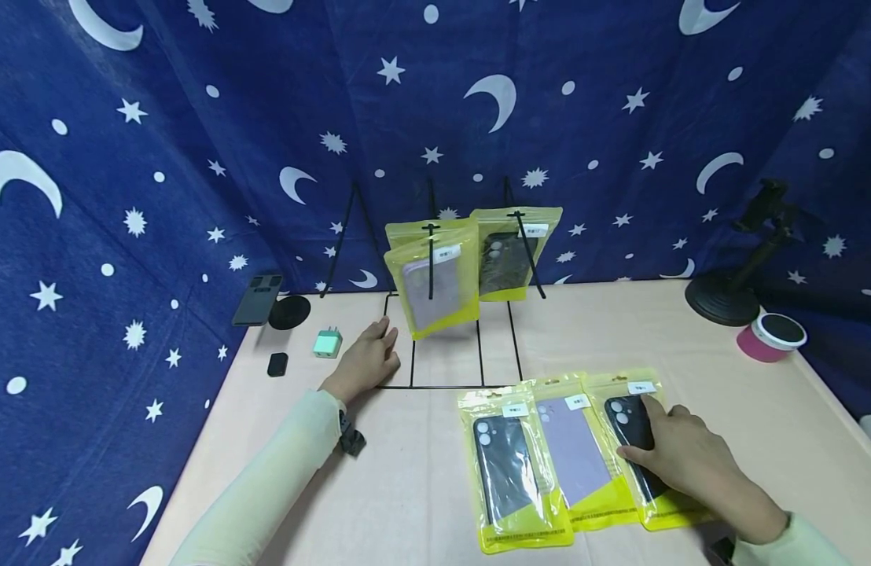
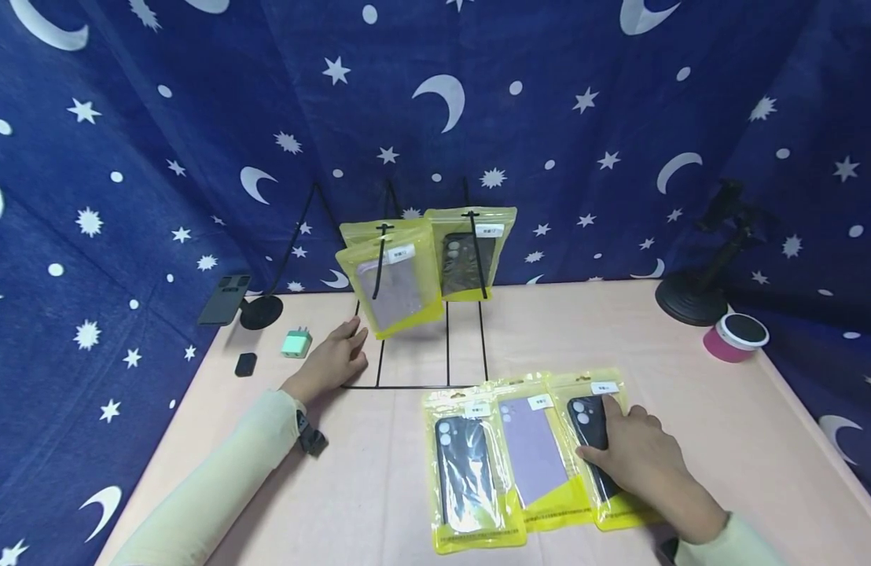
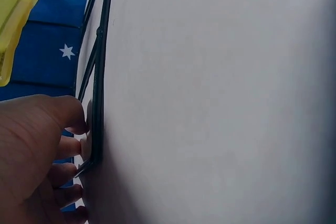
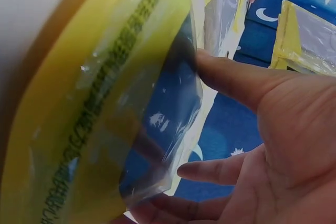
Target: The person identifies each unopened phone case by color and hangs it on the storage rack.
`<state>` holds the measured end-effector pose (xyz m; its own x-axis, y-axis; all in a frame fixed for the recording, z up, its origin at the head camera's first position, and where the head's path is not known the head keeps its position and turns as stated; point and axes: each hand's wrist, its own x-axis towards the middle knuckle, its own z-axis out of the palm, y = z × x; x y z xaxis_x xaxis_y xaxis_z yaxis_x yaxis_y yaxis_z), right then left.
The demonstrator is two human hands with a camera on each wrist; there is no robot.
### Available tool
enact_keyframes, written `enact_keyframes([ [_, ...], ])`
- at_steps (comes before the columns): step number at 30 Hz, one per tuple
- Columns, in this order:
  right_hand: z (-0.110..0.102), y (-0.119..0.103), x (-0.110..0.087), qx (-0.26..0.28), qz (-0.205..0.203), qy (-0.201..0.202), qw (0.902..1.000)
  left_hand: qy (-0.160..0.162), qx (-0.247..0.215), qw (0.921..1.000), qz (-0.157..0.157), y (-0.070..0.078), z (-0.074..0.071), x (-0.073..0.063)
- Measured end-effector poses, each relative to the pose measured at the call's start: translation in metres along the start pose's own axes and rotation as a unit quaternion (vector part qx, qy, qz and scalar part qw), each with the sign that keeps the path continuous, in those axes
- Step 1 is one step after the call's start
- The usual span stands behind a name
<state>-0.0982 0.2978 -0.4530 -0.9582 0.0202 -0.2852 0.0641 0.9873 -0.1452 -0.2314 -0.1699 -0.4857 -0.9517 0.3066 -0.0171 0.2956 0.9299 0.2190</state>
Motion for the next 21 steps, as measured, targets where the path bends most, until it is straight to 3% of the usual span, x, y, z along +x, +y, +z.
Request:
enact_keyframes([
  [14,0.000,0.007,0.004,0.053,0.039,-0.048,0.9967,0.001,0.001,1.0000,0.003,0.001,-0.001,0.000],
  [21,-0.002,0.013,0.004,0.067,0.030,-0.056,0.9957,-0.003,0.001,1.0000,-0.001,0.000,-0.001,0.000],
])
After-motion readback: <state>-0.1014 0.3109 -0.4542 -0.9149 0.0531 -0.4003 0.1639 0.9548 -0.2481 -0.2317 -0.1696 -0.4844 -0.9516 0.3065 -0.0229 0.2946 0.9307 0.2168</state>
